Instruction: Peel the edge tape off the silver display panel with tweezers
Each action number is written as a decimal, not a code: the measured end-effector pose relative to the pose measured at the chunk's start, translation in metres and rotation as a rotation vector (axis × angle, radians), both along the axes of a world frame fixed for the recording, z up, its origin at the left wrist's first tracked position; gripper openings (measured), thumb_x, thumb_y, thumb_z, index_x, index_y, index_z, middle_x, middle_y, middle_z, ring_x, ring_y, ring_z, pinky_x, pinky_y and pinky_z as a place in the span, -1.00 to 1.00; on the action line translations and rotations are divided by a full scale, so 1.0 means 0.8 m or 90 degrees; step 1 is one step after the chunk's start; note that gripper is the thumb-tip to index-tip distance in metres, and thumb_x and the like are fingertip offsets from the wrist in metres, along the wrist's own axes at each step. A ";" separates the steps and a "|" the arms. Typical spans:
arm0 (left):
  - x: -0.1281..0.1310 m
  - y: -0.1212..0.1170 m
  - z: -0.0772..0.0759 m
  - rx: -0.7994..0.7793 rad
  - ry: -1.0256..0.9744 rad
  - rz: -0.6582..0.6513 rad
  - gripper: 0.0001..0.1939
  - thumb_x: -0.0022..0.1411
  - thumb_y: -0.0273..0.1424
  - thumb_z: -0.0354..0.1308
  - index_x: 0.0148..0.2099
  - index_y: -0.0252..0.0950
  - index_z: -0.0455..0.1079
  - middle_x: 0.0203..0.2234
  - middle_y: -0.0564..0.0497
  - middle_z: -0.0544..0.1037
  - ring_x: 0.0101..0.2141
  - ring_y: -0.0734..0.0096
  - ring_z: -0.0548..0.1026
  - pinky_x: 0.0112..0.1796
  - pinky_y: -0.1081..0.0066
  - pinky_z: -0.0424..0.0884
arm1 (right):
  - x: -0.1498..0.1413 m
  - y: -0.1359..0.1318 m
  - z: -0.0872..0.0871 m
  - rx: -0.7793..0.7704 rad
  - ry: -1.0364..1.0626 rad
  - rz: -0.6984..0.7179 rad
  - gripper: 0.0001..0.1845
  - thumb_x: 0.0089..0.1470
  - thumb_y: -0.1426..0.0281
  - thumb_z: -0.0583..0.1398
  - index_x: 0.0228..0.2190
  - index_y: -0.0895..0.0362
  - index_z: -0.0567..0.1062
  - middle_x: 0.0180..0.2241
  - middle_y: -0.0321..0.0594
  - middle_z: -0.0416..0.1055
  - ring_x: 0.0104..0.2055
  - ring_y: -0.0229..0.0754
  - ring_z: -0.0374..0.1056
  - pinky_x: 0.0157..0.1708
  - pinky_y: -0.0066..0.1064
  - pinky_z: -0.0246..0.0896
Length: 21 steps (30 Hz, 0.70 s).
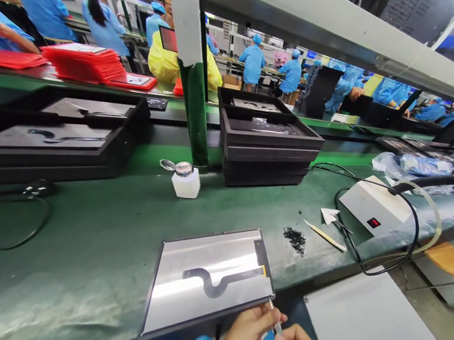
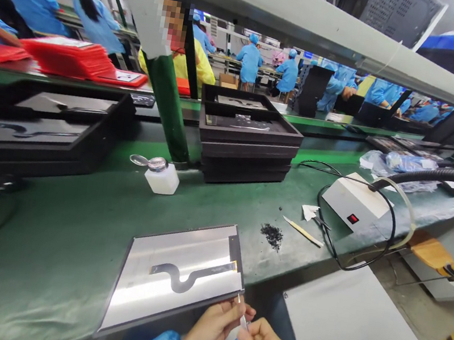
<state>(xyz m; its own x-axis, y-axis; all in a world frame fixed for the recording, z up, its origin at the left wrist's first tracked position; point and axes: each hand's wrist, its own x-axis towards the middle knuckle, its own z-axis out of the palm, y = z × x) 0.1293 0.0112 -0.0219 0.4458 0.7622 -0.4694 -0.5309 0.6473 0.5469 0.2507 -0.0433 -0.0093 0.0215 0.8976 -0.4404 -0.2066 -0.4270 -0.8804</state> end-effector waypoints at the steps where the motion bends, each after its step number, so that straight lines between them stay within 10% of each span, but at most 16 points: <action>1: -0.002 0.000 0.001 0.004 -0.002 -0.004 -0.50 -0.28 -0.09 0.54 -0.44 -0.37 0.49 -0.45 -0.04 0.54 -0.35 0.38 0.47 -0.22 0.42 0.32 | 0.002 0.001 0.000 -0.011 0.012 0.010 -0.40 -0.15 -0.14 0.33 -0.57 0.11 0.31 -0.76 -0.49 0.25 -0.77 -0.47 0.06 -0.71 -0.61 -0.09; 21: -0.007 -0.002 0.006 0.024 -0.018 -0.012 -0.53 -0.21 -0.14 0.53 -0.35 -0.40 0.55 -0.44 -0.10 0.57 -0.38 0.34 0.47 -0.20 0.37 0.33 | -0.001 0.008 0.005 -0.059 0.070 0.081 -0.33 -0.16 -0.26 0.24 -0.52 0.13 0.37 -0.83 -0.55 0.13 -0.81 -0.49 -0.13 -0.77 -0.58 -0.29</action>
